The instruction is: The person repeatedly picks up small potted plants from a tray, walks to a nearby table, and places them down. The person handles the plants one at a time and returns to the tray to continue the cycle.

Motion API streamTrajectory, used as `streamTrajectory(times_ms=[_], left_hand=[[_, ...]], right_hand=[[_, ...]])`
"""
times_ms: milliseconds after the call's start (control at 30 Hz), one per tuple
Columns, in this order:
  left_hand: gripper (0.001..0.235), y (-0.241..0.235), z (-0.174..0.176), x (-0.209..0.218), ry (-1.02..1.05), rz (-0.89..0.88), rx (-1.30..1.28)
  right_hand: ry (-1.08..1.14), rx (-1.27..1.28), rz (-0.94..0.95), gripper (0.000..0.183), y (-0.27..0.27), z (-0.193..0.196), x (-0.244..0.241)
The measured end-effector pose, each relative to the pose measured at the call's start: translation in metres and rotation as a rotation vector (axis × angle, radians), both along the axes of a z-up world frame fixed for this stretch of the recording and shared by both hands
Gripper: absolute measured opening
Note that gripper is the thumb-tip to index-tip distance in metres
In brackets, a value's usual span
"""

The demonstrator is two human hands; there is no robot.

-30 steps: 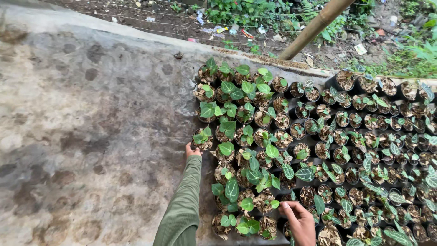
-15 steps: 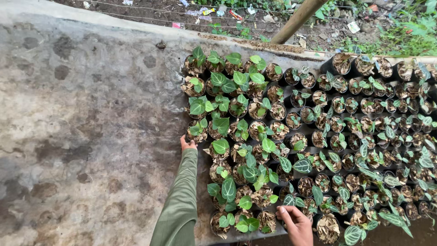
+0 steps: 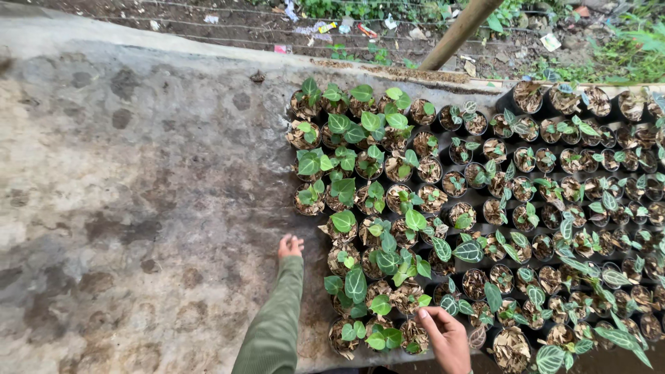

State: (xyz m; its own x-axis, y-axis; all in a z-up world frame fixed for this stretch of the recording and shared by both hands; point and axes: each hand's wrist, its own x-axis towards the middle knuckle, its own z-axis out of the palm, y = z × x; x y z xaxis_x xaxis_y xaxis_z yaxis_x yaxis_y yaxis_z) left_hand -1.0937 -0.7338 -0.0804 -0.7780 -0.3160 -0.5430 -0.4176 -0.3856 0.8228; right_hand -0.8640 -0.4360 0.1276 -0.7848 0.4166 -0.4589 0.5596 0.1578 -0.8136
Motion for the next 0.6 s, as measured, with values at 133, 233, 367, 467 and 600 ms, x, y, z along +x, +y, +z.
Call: streamTrajectory(times_ms=[133, 233, 367, 467, 600], left_hand=[[0.026, -0.011, 0.010, 0.061, 0.010, -0.005, -0.050], [0.024, -0.012, 0.026, 0.100, 0.002, -0.002, -0.042], [0.026, -0.007, 0.047, 0.133, -0.032, -0.033, -0.114], [0.027, -0.002, 0.057, 0.143, -0.021, -0.048, -0.166], [0.030, -0.003, 0.064, 0.146, 0.103, -0.044, -0.185]], right_hand=[[0.018, -0.083, -0.019, 0.022, -0.008, 0.006, -0.005], [0.026, -0.114, -0.009, 0.022, -0.014, 0.014, -0.009], [0.065, -0.122, 0.059, 0.023, -0.023, 0.025, -0.012], [0.081, -0.157, 0.102, 0.023, -0.030, 0.032, -0.016], [0.087, -0.186, 0.209, 0.023, -0.033, 0.043, -0.022]])
